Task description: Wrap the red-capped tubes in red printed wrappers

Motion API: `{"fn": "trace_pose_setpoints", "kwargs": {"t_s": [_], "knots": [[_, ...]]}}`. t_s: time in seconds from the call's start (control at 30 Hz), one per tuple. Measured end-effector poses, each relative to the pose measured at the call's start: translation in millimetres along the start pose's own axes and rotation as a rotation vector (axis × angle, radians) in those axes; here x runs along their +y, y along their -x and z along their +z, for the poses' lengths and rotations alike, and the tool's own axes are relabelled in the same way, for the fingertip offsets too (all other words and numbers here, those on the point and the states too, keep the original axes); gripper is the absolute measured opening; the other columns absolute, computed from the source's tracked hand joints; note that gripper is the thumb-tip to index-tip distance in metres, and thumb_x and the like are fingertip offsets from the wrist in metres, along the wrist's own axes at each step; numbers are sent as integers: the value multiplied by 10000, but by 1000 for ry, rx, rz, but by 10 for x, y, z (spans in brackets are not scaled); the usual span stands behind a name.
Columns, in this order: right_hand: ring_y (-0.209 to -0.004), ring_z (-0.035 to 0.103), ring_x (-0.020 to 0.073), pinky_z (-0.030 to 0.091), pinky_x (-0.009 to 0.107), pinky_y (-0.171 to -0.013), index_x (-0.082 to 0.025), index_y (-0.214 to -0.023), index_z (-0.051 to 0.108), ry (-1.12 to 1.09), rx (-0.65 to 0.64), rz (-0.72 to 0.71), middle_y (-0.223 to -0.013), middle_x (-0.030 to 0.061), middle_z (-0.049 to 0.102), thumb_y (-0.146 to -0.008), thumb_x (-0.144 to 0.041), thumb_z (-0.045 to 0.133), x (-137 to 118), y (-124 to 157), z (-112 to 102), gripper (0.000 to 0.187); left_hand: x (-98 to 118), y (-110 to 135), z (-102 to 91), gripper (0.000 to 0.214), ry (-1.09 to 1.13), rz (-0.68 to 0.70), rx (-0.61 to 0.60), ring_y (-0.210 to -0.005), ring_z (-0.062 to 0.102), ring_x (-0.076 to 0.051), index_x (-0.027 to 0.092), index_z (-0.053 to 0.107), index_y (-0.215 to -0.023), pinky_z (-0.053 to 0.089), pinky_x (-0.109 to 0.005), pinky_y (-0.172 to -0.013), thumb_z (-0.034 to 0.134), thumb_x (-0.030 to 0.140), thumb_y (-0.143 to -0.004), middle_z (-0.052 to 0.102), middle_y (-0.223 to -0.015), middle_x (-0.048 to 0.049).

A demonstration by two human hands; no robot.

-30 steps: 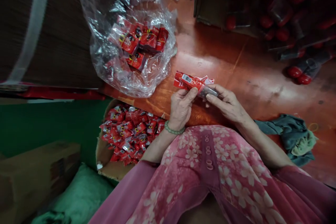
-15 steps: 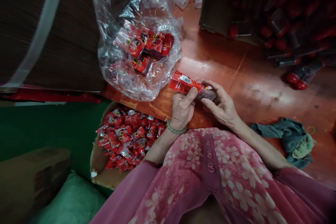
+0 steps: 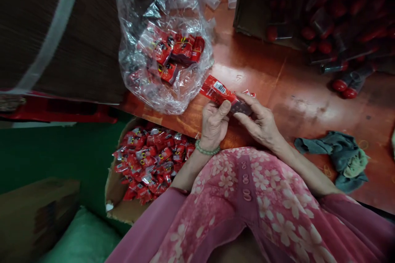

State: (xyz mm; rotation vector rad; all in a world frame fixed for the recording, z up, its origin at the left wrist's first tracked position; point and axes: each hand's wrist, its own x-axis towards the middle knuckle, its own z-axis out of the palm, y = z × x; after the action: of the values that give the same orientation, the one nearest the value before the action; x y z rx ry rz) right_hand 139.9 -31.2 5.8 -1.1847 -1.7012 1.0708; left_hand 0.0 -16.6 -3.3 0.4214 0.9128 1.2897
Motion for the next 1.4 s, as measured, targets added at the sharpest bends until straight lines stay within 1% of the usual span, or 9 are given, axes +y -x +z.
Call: {"fn": "trace_pose_setpoints", "kwargs": {"t_s": [0.17,0.33,0.4,0.53,0.7,0.9,1.0,1.2,1.4], "knots": [[-1220,677,259,557,409,-1065,-229,-1487,538,47,-26,63,-1485,112,613,-984,-474,585,-8,94,-2,561,3,61,-36,410,-9,-17,-9,-739,702,-104,223,740,-773,567,-253,-822,955,513,-577,766,-806,48],[-813,711,192,631,348,-704,-290,-1564,440,-170,-85,251,-1379,80,661,-975,-537,580,-11,205,-7,654,44,107,-54,397,-101,-84,-78,-752,697,-130,218,738,-782,561,-287,-812,944,508,-604,764,-812,24],[-820,711,193,634,358,-737,-307,-1562,441,-170,-89,254,-1324,69,687,-982,-532,571,-18,221,-7,635,36,110,-48,413,-106,-92,-54,-763,697,-134,216,737,-794,562,-295,-827,947,509,-592,768,-830,19],[-1158,687,257,577,400,-1004,-231,-1515,493,12,-11,93,-1438,118,632,-990,-518,553,-37,224,-9,601,-5,128,-17,459,-30,-70,-21,-830,713,-137,222,740,-816,550,-306,-935,952,537,-558,774,-858,24],[-1053,714,240,595,362,-931,-198,-1518,442,53,-2,52,-1382,146,649,-998,-501,544,-45,264,-36,611,-35,175,21,424,-13,-52,-31,-799,718,-132,234,750,-804,567,-316,-938,970,490,-549,772,-813,40],[-852,676,170,588,270,-653,-278,-1503,395,-375,-16,253,-1230,72,651,-940,-576,616,-17,274,-49,674,16,197,70,477,-192,-124,-149,-692,710,-176,187,730,-798,595,-332,-717,921,578,-602,766,-780,-24],[-805,655,153,538,231,-575,-289,-1470,408,-496,-15,270,-1101,39,647,-910,-598,654,31,257,-55,686,25,202,100,486,-212,-120,-139,-647,688,-160,181,713,-780,589,-320,-679,925,577,-595,754,-748,-21],[-766,635,165,569,315,-754,-242,-1507,394,-220,11,229,-1010,38,689,-970,-571,583,70,243,-113,657,-48,134,100,457,-112,-45,-51,-847,729,-154,230,722,-849,570,-327,-914,945,533,-589,773,-868,15],[-1078,716,290,594,411,-923,-215,-1555,387,101,-26,61,-1419,159,631,-1008,-483,513,113,235,-123,622,-72,44,151,429,-107,-35,-6,-735,680,-100,223,730,-808,547,-260,-825,975,460,-549,755,-827,44]]}}
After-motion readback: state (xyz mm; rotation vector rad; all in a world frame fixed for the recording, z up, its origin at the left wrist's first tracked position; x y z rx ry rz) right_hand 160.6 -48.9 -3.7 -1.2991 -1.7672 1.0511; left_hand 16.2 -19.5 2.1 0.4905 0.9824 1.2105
